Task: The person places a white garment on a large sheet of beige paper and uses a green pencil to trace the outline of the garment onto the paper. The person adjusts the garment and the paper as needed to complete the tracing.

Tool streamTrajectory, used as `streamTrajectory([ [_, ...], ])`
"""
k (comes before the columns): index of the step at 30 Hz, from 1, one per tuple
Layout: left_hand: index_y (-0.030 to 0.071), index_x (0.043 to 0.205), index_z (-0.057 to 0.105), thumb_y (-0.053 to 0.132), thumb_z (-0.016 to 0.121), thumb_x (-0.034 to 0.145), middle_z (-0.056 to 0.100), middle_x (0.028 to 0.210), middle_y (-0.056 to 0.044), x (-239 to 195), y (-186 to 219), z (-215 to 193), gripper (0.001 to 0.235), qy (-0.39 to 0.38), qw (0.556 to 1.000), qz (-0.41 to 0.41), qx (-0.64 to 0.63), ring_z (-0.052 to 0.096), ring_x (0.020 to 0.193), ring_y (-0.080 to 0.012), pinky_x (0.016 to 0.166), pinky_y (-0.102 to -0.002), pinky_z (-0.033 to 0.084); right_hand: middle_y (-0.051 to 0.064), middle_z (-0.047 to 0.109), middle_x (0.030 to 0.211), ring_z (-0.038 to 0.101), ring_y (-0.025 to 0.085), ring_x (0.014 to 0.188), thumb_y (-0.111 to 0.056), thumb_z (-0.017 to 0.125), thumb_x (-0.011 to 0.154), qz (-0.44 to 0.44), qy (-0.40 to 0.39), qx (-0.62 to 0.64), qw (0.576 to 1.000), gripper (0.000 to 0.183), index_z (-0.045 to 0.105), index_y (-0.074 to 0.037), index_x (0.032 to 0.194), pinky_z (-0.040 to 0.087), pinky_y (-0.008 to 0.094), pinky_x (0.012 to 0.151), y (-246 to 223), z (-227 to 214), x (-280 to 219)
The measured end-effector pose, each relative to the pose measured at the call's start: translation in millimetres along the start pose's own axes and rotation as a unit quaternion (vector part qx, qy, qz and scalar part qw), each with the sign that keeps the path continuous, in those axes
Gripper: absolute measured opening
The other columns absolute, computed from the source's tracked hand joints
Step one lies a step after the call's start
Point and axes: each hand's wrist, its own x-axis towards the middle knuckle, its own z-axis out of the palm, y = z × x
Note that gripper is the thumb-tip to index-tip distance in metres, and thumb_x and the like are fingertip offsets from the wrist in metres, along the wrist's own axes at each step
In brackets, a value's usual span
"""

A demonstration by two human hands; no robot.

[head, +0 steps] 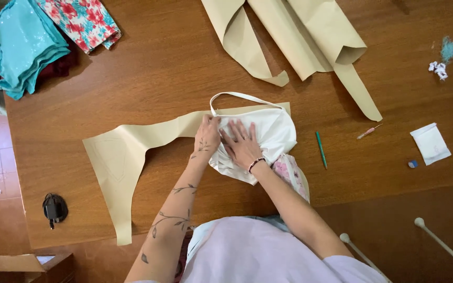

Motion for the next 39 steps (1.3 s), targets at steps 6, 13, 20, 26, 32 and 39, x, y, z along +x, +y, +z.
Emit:
streamTrajectory([
  [6,0.023,0.119,0.071,0.001,0.063,0.081,0.060,0.120,-0.008,12,-15,-13,0.044,-0.016,0.992,-0.027,-0.118,0.065,0.114,-0.0367,0.096,-0.049,0.056,0.006,0.020,0.168,0.014,0.033,0.155,-0.046,0.032,0.104,-0.050,-0.041,0.026,0.998,0.052,0.032,-0.042,0.156,0.007,0.063,0.121,13,1,-5],
  [13,0.043,0.115,0.073,0.018,0.069,0.081,0.072,0.111,-0.008,-10,21,-44,0.042,-0.046,0.968,-0.139,-0.204,0.072,0.104,-0.0232,0.090,-0.038,0.059,0.004,0.007,0.171,0.004,0.031,0.157,-0.046,0.033,0.102,-0.033,-0.098,-0.008,0.995,0.058,0.024,-0.040,0.159,0.001,0.060,0.123,6,-7,-2],
  [20,0.016,0.117,0.072,0.005,0.062,0.089,0.059,0.128,-0.012,-16,-9,4,0.032,0.044,0.999,0.006,-0.024,0.060,0.120,-0.0323,0.098,-0.042,0.056,0.006,0.012,0.170,0.007,0.032,0.156,-0.044,0.042,0.100,-0.019,-0.109,-0.009,0.994,0.060,0.028,-0.038,0.158,0.002,0.063,0.122,1,-13,0],
  [26,0.023,0.115,0.072,0.017,0.070,0.081,0.054,0.133,-0.009,-32,15,10,0.035,0.143,0.982,0.075,0.097,0.048,0.127,-0.0333,0.102,-0.048,0.043,0.008,0.031,0.162,0.024,0.030,0.152,-0.039,0.054,0.096,0.006,-0.124,0.041,0.991,0.053,0.047,-0.028,0.147,0.021,0.058,0.122,19,-6,-4],
  [32,0.014,0.102,0.071,0.005,0.070,0.075,0.057,0.124,-0.014,-36,45,40,0.028,0.177,0.954,0.240,0.010,0.059,0.115,-0.0350,0.095,-0.043,0.050,0.009,0.061,0.131,0.056,0.031,0.129,-0.028,0.054,0.098,0.127,-0.059,0.183,0.973,0.039,0.059,-0.025,0.136,0.046,0.047,0.108,80,-63,-35],
  [39,0.013,0.111,0.068,0.004,0.063,0.093,0.057,0.125,-0.008,4,58,68,0.020,0.091,0.932,0.349,0.021,0.061,0.118,-0.0261,0.101,-0.034,0.052,-0.005,0.066,0.115,0.065,0.021,0.115,-0.041,0.058,0.097,0.273,-0.067,0.105,0.954,0.030,0.061,-0.040,0.127,0.054,0.042,0.095,154,-91,-64],
])
